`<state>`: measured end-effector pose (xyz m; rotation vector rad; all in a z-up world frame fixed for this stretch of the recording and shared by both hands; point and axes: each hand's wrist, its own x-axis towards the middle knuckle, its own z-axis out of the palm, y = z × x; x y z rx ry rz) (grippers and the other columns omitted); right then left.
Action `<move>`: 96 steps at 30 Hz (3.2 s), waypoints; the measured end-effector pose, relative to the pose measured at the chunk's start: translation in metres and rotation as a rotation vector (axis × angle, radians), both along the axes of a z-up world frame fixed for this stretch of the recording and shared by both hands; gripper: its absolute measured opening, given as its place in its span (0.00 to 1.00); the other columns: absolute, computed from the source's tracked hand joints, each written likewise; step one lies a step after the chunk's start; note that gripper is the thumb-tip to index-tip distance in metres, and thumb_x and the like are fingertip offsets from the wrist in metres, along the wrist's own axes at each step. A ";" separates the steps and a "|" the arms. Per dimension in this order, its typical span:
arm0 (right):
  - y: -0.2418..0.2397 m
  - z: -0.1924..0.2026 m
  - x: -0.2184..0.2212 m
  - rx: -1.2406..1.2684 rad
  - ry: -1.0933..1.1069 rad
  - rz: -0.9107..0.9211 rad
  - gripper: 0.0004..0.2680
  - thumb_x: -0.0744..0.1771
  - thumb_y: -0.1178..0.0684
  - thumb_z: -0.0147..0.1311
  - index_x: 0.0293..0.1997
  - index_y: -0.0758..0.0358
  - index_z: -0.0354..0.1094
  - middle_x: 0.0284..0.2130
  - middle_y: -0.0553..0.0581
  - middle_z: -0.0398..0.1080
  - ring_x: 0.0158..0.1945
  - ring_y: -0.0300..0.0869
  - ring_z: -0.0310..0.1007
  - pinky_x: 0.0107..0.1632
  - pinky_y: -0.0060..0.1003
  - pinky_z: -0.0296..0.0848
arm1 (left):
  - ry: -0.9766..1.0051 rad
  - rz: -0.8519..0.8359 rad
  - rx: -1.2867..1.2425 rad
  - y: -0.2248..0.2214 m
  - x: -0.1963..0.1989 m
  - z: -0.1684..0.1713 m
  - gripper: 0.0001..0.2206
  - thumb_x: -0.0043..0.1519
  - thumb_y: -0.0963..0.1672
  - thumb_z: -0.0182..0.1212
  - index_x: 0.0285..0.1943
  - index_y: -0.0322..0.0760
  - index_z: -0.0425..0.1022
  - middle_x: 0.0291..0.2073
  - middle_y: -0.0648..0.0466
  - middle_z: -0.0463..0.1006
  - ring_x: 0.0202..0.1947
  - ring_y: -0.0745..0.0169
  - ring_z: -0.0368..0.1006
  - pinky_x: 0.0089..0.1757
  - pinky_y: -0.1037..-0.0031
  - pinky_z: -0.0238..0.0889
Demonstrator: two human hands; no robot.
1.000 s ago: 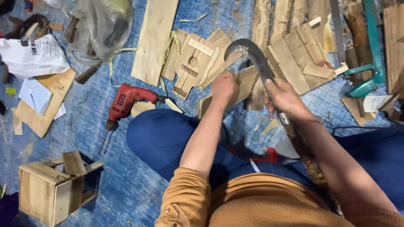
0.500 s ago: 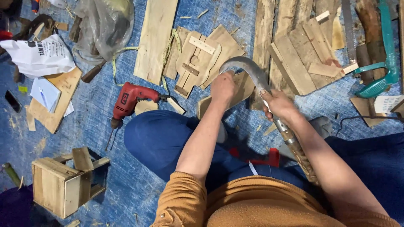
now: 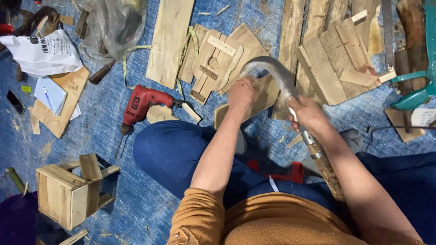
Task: A person is sitting on the floor using a curved hand tool to carve and shape small pieces of wood.
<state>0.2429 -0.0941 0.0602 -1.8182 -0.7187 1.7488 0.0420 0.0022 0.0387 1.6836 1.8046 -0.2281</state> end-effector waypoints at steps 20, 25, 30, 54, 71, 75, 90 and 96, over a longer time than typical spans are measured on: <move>0.004 0.004 -0.009 -0.016 -0.091 0.049 0.13 0.73 0.47 0.46 0.39 0.70 0.64 0.16 0.60 0.64 0.11 0.42 0.63 0.08 0.38 0.64 | 0.106 0.026 0.020 -0.003 0.014 0.009 0.22 0.58 0.45 0.52 0.59 0.31 0.79 0.48 0.33 0.81 0.55 0.30 0.75 0.59 0.54 0.69; 0.009 -0.011 -0.010 -0.014 -0.028 0.027 0.13 0.73 0.46 0.46 0.41 0.70 0.63 0.17 0.59 0.61 0.10 0.41 0.61 0.08 0.37 0.63 | -0.003 -0.007 0.082 -0.008 0.008 0.011 0.17 0.54 0.48 0.56 0.52 0.56 0.80 0.37 0.49 0.85 0.45 0.45 0.83 0.45 0.56 0.77; 0.028 -0.018 -0.021 0.008 -0.030 0.068 0.13 0.73 0.47 0.44 0.41 0.69 0.63 0.17 0.59 0.62 0.10 0.42 0.61 0.08 0.39 0.62 | -0.032 -0.010 0.065 -0.010 0.001 -0.024 0.14 0.55 0.48 0.55 0.49 0.50 0.78 0.35 0.44 0.83 0.43 0.38 0.82 0.43 0.52 0.77; 0.009 -0.041 -0.023 -0.026 0.087 0.036 0.13 0.73 0.47 0.46 0.46 0.73 0.64 0.19 0.62 0.61 0.10 0.46 0.61 0.09 0.43 0.61 | -0.059 0.019 0.049 -0.022 -0.003 0.015 0.13 0.58 0.46 0.55 0.50 0.44 0.76 0.38 0.43 0.83 0.46 0.36 0.81 0.48 0.49 0.75; 0.006 -0.024 -0.023 0.008 0.084 0.065 0.14 0.73 0.46 0.47 0.43 0.71 0.64 0.17 0.61 0.60 0.08 0.47 0.60 0.08 0.43 0.61 | -0.050 0.063 0.094 -0.023 -0.003 0.008 0.12 0.55 0.44 0.56 0.46 0.39 0.78 0.37 0.40 0.83 0.45 0.35 0.81 0.47 0.49 0.76; 0.000 -0.021 -0.018 -0.078 0.129 0.025 0.12 0.73 0.46 0.46 0.45 0.69 0.63 0.18 0.60 0.58 0.10 0.44 0.57 0.08 0.42 0.59 | -0.046 0.007 0.086 -0.028 0.001 0.027 0.13 0.54 0.45 0.59 0.46 0.40 0.78 0.36 0.42 0.84 0.45 0.38 0.82 0.47 0.51 0.76; 0.052 -0.065 -0.023 0.079 -0.010 0.107 0.13 0.73 0.46 0.47 0.46 0.71 0.68 0.18 0.59 0.64 0.12 0.46 0.64 0.13 0.45 0.64 | -0.124 -0.039 0.235 -0.030 0.005 0.013 0.08 0.58 0.42 0.57 0.42 0.33 0.77 0.29 0.40 0.81 0.38 0.37 0.82 0.40 0.50 0.77; 0.014 -0.027 -0.024 0.002 0.114 0.022 0.12 0.73 0.46 0.46 0.44 0.68 0.64 0.17 0.58 0.59 0.11 0.43 0.58 0.10 0.40 0.60 | -0.155 -0.058 0.255 -0.049 0.001 0.005 0.09 0.56 0.43 0.58 0.43 0.34 0.74 0.29 0.40 0.80 0.37 0.36 0.81 0.39 0.48 0.77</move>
